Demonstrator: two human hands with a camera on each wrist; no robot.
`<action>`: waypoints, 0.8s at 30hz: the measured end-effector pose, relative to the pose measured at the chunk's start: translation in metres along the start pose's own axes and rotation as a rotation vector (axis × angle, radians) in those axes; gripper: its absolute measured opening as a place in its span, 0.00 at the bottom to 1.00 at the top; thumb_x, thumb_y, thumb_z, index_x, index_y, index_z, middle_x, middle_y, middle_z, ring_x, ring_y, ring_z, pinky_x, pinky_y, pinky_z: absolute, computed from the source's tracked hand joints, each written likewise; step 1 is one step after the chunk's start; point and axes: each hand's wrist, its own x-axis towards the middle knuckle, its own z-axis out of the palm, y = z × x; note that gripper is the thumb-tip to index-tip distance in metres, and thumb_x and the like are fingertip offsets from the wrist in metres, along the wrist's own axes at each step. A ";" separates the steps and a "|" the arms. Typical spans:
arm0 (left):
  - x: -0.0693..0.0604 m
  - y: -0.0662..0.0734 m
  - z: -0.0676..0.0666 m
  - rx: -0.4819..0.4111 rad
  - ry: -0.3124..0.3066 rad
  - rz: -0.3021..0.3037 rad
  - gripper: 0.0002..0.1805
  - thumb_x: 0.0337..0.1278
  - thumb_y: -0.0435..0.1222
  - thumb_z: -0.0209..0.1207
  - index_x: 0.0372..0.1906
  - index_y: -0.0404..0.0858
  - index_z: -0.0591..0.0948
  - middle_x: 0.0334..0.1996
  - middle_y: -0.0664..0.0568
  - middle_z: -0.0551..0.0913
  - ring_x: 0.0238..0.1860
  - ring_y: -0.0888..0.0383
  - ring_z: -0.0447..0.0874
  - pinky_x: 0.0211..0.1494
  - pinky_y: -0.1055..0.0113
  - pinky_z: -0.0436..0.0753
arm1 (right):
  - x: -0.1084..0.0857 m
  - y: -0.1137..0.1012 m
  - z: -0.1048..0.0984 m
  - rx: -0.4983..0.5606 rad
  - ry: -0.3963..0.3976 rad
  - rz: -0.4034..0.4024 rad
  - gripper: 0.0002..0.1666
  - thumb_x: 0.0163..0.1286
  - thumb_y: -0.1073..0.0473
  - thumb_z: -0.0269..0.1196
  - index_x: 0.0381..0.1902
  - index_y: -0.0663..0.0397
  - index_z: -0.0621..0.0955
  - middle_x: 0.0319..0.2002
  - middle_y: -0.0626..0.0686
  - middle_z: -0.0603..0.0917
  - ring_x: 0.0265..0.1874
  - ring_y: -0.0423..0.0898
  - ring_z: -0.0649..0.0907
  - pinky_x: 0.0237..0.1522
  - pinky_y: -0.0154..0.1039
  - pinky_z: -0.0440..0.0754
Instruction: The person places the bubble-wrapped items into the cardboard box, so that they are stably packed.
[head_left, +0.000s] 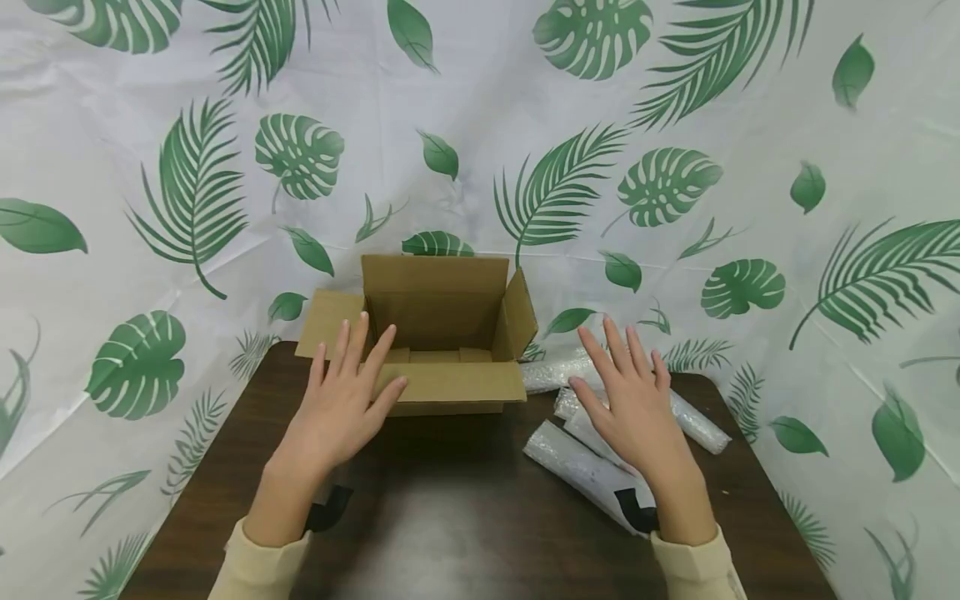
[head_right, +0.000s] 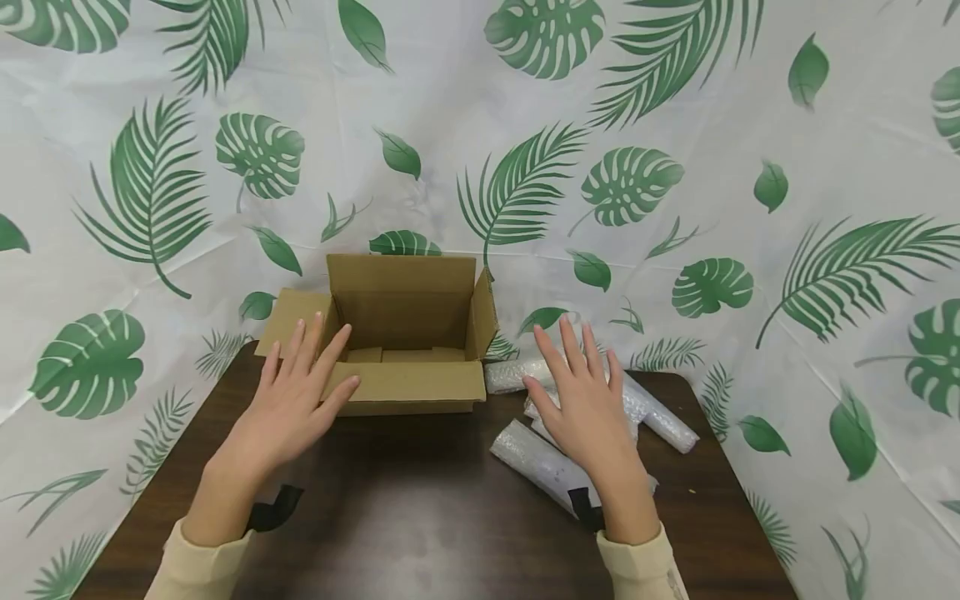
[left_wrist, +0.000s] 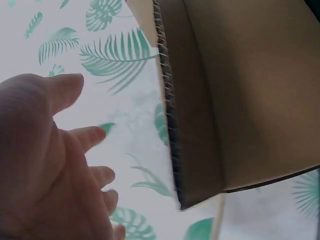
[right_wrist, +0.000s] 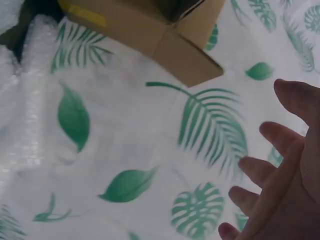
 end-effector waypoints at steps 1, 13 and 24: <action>0.002 -0.003 0.002 -0.011 0.001 0.003 0.42 0.83 0.62 0.45 0.90 0.53 0.47 0.90 0.44 0.34 0.90 0.40 0.29 0.86 0.31 0.36 | -0.002 0.003 0.002 -0.002 -0.005 0.005 0.42 0.84 0.34 0.53 0.89 0.31 0.55 0.90 0.55 0.49 0.88 0.65 0.47 0.78 0.79 0.43; 0.020 -0.043 0.034 -0.068 -0.015 -0.063 0.47 0.79 0.63 0.52 0.88 0.44 0.54 0.88 0.34 0.45 0.89 0.37 0.37 0.87 0.34 0.33 | -0.061 0.046 0.075 0.032 -0.240 0.095 0.39 0.74 0.45 0.71 0.77 0.49 0.75 0.71 0.65 0.80 0.68 0.69 0.81 0.63 0.74 0.77; 0.031 -0.067 0.049 -0.105 -0.027 -0.117 0.54 0.76 0.67 0.50 0.89 0.38 0.49 0.88 0.32 0.41 0.88 0.32 0.36 0.87 0.32 0.37 | -0.091 0.060 0.108 0.039 -0.297 0.189 0.46 0.62 0.46 0.79 0.76 0.48 0.76 0.69 0.63 0.81 0.67 0.68 0.81 0.59 0.72 0.81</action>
